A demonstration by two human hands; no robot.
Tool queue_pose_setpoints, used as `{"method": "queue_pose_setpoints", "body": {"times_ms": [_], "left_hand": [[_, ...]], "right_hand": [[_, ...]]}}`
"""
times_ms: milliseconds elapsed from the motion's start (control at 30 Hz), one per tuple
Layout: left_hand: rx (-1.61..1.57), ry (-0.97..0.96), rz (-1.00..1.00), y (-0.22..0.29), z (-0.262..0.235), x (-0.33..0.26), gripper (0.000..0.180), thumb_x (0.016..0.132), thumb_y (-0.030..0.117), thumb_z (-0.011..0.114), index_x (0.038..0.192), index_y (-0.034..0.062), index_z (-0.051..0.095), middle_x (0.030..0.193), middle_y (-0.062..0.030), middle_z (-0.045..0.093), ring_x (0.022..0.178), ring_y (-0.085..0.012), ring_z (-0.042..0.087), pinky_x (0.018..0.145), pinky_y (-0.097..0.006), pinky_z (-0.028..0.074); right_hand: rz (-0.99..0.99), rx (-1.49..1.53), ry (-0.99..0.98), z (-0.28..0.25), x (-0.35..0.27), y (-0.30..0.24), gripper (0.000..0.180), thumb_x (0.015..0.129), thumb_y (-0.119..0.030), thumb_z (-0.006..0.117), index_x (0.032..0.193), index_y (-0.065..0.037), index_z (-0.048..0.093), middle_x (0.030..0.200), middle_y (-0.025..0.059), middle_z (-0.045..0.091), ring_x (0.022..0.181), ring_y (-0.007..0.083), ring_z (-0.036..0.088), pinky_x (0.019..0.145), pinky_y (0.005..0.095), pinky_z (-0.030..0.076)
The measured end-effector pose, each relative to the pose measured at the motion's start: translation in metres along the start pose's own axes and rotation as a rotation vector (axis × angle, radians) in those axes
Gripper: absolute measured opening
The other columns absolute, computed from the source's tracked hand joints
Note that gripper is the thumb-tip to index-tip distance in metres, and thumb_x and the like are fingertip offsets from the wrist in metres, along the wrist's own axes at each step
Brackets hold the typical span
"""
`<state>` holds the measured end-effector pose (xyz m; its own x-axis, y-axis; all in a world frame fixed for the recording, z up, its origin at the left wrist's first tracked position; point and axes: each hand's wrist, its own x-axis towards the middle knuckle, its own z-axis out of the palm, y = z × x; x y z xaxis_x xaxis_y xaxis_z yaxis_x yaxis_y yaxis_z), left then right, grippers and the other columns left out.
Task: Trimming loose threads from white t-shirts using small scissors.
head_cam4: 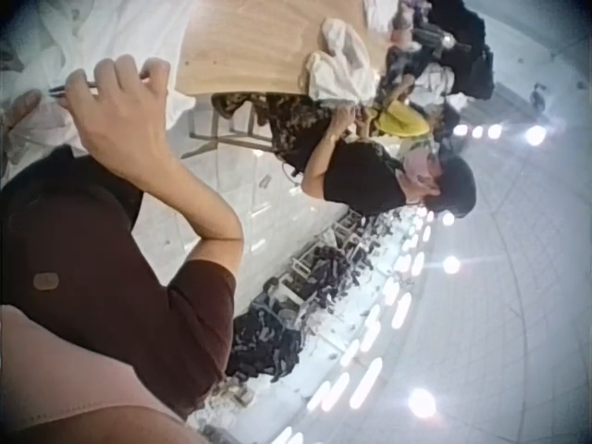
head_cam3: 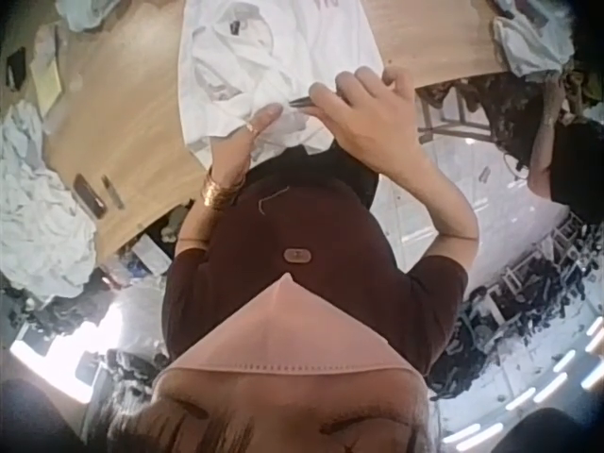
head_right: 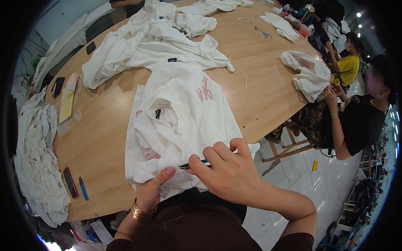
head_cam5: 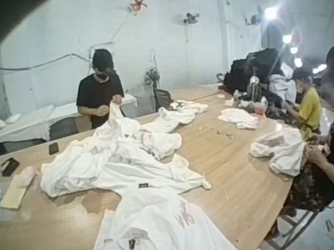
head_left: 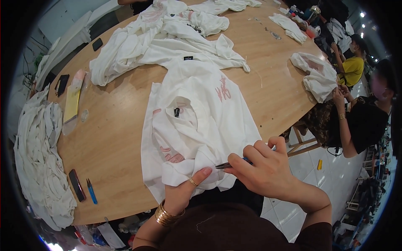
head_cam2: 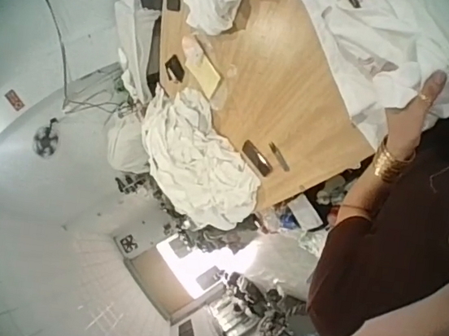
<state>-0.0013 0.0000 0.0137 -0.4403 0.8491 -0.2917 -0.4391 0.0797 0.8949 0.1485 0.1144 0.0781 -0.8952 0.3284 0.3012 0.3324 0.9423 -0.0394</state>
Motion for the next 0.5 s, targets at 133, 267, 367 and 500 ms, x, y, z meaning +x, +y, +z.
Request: {"method": "queue_pose_setpoints", "body": {"times_ms": [133,267,367,500], "left_hand": [[0.025,-0.002,0.033,-0.0006,0.0008,-0.0005,0.026,0.074,0.008,0.069,0.096,-0.004,0.06,0.088,-0.0063,0.063,0.081,-0.0135,0.059,0.072,-0.026,0.047],[0.102,-0.042,0.048,-0.0008,-0.0014,-0.0009,0.028,0.076,0.011,0.068,0.098,-0.0042,0.06,0.089,-0.0063,0.063,0.082,-0.0131,0.058,0.073,-0.026,0.046],[0.126,-0.035,0.062,-0.0038,-0.0023,-0.0013,0.031,0.076,0.012,0.068,0.101,-0.0044,0.058,0.093,-0.0071,0.062,0.085,-0.0139,0.057,0.075,-0.026,0.045],[0.07,-0.026,0.033,-0.0046,-0.0013,-0.0026,0.035,0.077,0.012,0.067,0.107,-0.0044,0.056,0.1,-0.0087,0.06,0.092,-0.0154,0.056,0.081,-0.027,0.043]], "right_hand": [[-0.004,-0.007,-0.005,-0.0001,0.0,-0.0006,0.018,0.072,-0.025,0.064,0.082,-0.013,0.054,0.065,-0.0026,0.041,0.064,0.0124,0.043,0.064,0.0314,0.028],[0.0,-0.008,-0.007,-0.0004,-0.0012,-0.0009,0.017,0.073,-0.024,0.064,0.082,-0.013,0.054,0.065,-0.0025,0.041,0.064,0.0124,0.043,0.065,0.0317,0.028],[0.012,0.008,-0.018,-0.0017,-0.001,0.0,0.018,0.073,-0.025,0.064,0.081,-0.013,0.054,0.064,-0.0025,0.041,0.064,0.0127,0.043,0.065,0.032,0.029],[0.066,0.032,-0.011,0.0005,-0.0035,0.0017,0.021,0.07,-0.031,0.069,0.08,-0.018,0.057,0.062,-0.0036,0.039,0.06,0.0126,0.042,0.066,0.0329,0.026]]}}
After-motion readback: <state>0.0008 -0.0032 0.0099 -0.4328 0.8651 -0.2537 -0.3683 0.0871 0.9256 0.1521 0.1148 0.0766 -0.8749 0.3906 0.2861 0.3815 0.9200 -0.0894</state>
